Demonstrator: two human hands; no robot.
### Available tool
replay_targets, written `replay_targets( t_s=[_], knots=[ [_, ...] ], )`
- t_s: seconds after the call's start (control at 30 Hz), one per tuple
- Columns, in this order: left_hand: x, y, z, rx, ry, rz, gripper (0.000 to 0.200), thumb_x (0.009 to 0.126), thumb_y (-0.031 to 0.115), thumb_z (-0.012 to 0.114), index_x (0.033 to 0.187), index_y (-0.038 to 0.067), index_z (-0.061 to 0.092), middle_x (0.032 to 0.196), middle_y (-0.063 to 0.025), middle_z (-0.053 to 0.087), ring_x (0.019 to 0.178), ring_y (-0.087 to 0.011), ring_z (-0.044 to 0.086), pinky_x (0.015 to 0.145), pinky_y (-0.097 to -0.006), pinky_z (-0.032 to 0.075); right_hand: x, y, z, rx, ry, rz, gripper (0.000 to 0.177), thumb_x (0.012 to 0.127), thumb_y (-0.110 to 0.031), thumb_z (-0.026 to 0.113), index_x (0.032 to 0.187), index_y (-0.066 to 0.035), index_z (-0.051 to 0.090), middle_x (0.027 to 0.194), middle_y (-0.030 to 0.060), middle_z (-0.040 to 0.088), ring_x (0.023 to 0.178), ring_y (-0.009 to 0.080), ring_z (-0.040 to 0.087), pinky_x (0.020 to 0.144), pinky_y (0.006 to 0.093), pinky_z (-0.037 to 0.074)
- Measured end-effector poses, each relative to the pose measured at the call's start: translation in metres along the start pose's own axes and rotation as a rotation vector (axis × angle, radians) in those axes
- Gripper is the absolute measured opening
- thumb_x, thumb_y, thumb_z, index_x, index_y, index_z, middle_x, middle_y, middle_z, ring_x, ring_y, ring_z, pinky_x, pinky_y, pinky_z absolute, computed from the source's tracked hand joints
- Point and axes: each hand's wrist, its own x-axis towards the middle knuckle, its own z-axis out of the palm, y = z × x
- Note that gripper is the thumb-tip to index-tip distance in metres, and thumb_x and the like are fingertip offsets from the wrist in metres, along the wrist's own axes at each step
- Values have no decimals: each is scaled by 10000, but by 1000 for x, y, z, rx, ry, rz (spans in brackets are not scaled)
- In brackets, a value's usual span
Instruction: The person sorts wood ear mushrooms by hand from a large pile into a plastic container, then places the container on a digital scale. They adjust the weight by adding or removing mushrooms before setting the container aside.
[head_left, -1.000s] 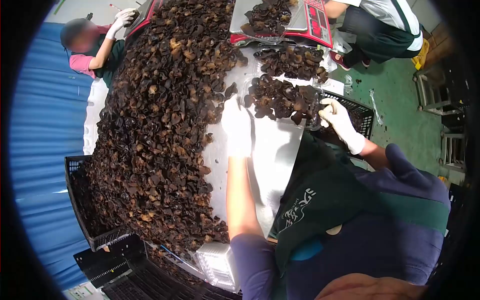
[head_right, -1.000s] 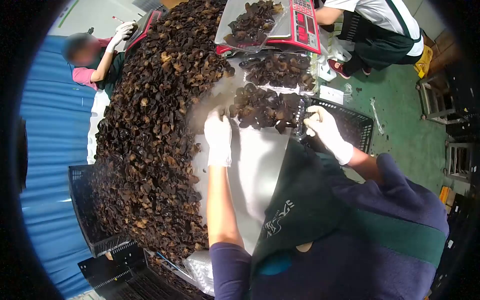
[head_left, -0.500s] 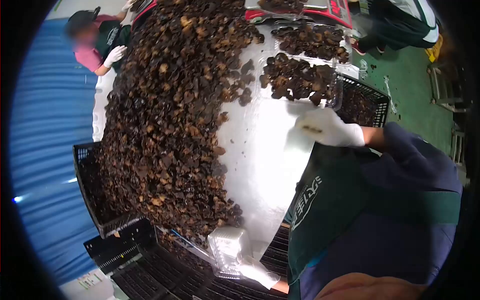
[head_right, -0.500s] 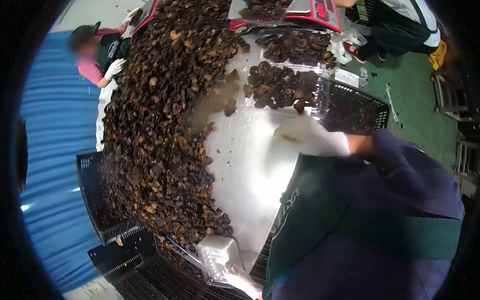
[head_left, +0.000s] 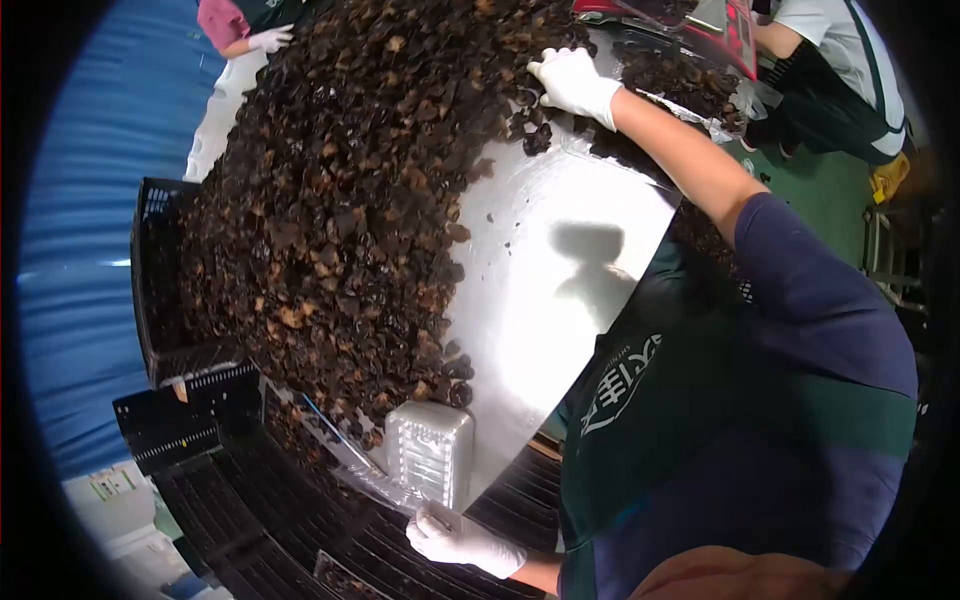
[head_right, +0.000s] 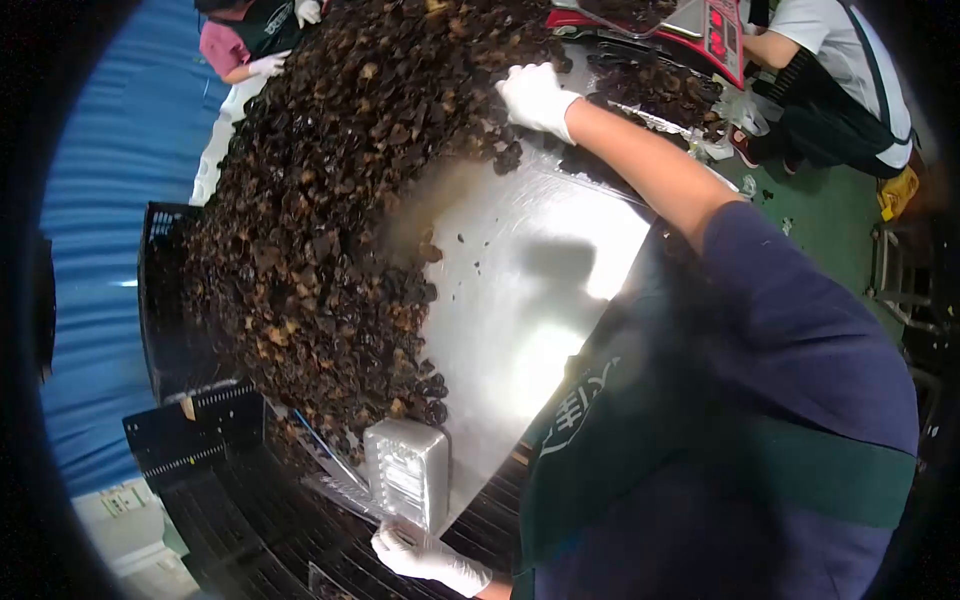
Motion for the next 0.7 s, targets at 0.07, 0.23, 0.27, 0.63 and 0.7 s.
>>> replay_targets(
  t_s=[0.07,0.23,0.27,0.63,0.7],
  knots=[
    [6,34,-4,-174,150,163,239,736,-102,714,937,24,684,814,-112,611,715,-246,595,623,-365,503,-2,-12,6,66,-102,-75,480,801,-293,693,1232,-94,622,1089,164,608,1031,335,603,854,447,479],
    [15,138,44,-433,-545,555,129,791,110,644,919,114,658,741,-103,627,615,-250,609,508,-352,448,-37,-62,28,377,122,-373,346,814,-220,642,1131,-84,668,1040,141,626,1000,314,599,848,434,488],
    [11,152,64,-517,-532,759,156,794,103,618,948,111,648,749,-83,610,645,-235,607,524,-343,452,-48,-71,23,451,170,-392,331,824,-208,622,1128,-86,670,1015,134,621,987,306,593,840,434,475],
    [-24,138,68,-273,-578,851,276,789,124,594,1062,145,629,798,6,512,710,-162,547,598,-300,448,-110,-124,95,448,292,-873,473,912,-221,597,1357,-83,516,1345,153,530,1338,284,433,1115,428,336],
    [-26,133,69,-239,-456,858,283,772,119,620,1053,151,635,793,15,505,700,-148,537,590,-292,441,-133,-101,71,287,267,-802,478,888,-210,612,1330,-51,522,1305,143,560,1204,290,548,1015,413,437]
  ],
)
